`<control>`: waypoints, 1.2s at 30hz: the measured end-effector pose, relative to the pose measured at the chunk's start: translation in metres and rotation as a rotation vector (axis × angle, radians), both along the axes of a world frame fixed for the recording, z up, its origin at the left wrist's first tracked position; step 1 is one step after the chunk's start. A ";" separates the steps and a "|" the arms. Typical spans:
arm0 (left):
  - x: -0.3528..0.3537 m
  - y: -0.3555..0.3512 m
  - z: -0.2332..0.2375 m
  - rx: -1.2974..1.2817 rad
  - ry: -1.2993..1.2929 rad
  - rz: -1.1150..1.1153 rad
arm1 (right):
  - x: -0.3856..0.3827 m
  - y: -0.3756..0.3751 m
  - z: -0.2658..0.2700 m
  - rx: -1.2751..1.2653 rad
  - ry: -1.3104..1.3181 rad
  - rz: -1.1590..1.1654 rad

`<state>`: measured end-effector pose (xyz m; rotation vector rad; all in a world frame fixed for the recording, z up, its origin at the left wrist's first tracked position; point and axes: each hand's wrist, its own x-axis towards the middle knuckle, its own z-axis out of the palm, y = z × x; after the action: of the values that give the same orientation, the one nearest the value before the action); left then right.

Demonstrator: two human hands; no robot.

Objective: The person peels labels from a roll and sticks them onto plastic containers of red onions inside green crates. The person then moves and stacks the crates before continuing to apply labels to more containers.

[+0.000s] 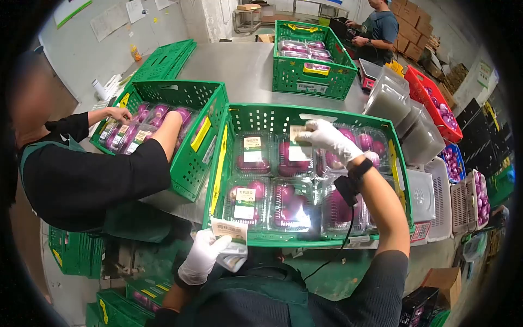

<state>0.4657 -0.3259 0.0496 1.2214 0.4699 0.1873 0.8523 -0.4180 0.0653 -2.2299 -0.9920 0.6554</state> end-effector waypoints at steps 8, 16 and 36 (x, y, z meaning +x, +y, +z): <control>0.000 0.013 0.000 -0.169 0.025 -0.043 | 0.027 0.032 -0.079 -0.350 -0.182 0.050; 0.004 0.022 0.000 -0.278 0.065 -0.088 | 0.042 0.046 -0.103 -0.448 -0.249 -0.048; 0.052 -0.019 0.028 0.254 -0.097 0.141 | -0.182 -0.046 0.046 0.455 0.389 0.087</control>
<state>0.5178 -0.3445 0.0778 1.4203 0.4574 0.4357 0.6700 -0.4640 0.1111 -1.5977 -0.9292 0.7765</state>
